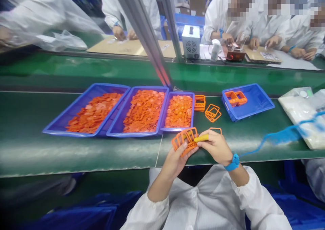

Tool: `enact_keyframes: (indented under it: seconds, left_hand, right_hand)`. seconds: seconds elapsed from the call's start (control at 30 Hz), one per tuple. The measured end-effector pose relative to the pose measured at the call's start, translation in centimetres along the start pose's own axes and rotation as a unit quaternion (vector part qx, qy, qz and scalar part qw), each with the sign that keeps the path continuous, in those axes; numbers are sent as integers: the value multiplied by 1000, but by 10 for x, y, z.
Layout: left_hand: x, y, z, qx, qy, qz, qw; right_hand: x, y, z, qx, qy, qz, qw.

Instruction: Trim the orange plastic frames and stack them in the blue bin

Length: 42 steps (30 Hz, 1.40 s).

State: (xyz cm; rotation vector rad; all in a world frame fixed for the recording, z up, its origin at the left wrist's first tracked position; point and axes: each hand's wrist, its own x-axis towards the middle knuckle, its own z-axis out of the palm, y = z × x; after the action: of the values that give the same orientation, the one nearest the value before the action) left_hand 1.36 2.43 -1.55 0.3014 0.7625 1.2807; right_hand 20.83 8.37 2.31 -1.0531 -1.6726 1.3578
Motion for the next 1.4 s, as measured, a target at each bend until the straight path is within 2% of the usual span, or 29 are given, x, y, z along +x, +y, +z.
enact_keyframes:
  seconds: [0.13,0.33,0.53,0.7,0.93,1.17,1.27,1.33,1.4]
  left_hand:
    - [0,0,1,20,22,18,999]
    - [2,0,4,47,6,39,998]
    - [2,1,4,67,-5,41,997]
    - [2,0,4,90,-18,42,995]
    - [-1,-4,4,119,-19,46,992]
    - [-3,-4,6,112,-47,52,991]
    - [-4,-7,5,106,-27,74,991]
    - [-6,-9,2,94,12,100,991]
    - [-12,-8,-5,73,63,125,987]
  right_hand:
    - [-9,14,4,67,8,73,995]
    - [-7,24,12,87,44,20,995]
    - [-7,31,19,144,31,62,987]
    - [-7,37,23,194,73,61,976]
    - [-3,41,18,217,41,122,968]
    - [-13,36,20,233,19,103,967]
    - [-17,34,21,228,37,97,968]
    - [-18,34,17,199,58,98,973]
    - [-21,34,11,163,51,110,979]
